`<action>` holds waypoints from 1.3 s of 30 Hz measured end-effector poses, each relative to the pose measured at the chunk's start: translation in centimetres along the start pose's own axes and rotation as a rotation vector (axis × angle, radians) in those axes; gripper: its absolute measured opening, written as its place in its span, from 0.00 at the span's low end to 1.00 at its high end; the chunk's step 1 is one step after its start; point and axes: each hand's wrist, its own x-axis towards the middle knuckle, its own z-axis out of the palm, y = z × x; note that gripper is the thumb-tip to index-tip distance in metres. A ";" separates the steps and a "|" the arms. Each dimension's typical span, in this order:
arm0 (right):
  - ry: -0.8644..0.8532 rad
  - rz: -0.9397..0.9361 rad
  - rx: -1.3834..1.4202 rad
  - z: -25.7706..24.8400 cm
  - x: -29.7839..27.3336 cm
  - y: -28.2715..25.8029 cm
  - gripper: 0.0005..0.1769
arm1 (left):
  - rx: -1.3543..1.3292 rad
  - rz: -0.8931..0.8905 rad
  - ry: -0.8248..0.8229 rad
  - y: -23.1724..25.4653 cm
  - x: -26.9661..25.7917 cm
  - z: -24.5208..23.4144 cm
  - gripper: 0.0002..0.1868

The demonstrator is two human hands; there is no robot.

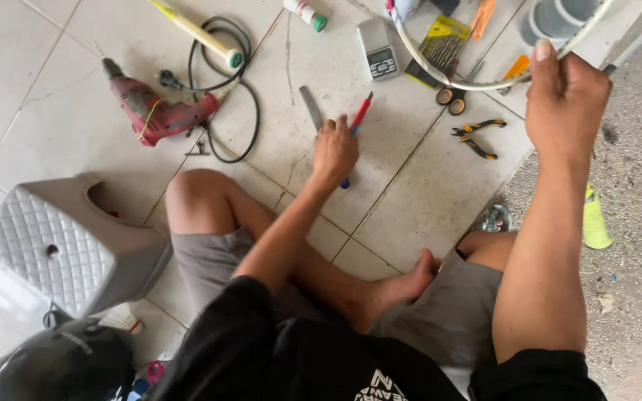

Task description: The person applies black tape to the frame of a badminton racket and uses a metal file to smooth parts of the frame while sitting on the floor among various tools.

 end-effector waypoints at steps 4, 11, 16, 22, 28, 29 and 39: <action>0.096 -0.106 -0.081 1.0 1.5 1.4 0.31 | -0.230 -0.009 -0.097 -1.0 -0.5 -5.6 0.15; 0.060 -0.024 -0.079 1.8 2.8 1.1 0.32 | -0.521 -0.133 -0.088 -3.8 0.9 -9.4 0.27; -0.022 0.042 -0.056 2.8 3.0 0.4 0.32 | -0.482 -0.055 -0.086 -3.5 3.0 -7.4 0.19; -0.131 -0.168 -0.262 4.4 2.6 1.8 0.19 | -0.512 0.283 -0.061 -8.9 6.4 1.0 0.42; -0.254 -0.129 -0.340 9.1 1.5 -1.1 0.23 | -0.142 0.252 0.202 -3.4 2.7 -6.8 0.49; -0.249 -0.189 -0.370 10.1 1.1 -1.7 0.23 | -0.610 0.311 -0.012 -2.0 1.6 -9.6 0.54; -0.676 -0.073 -0.357 13.4 -0.9 -7.8 0.23 | -2.304 0.038 -0.110 -2.4 2.2 -12.9 0.35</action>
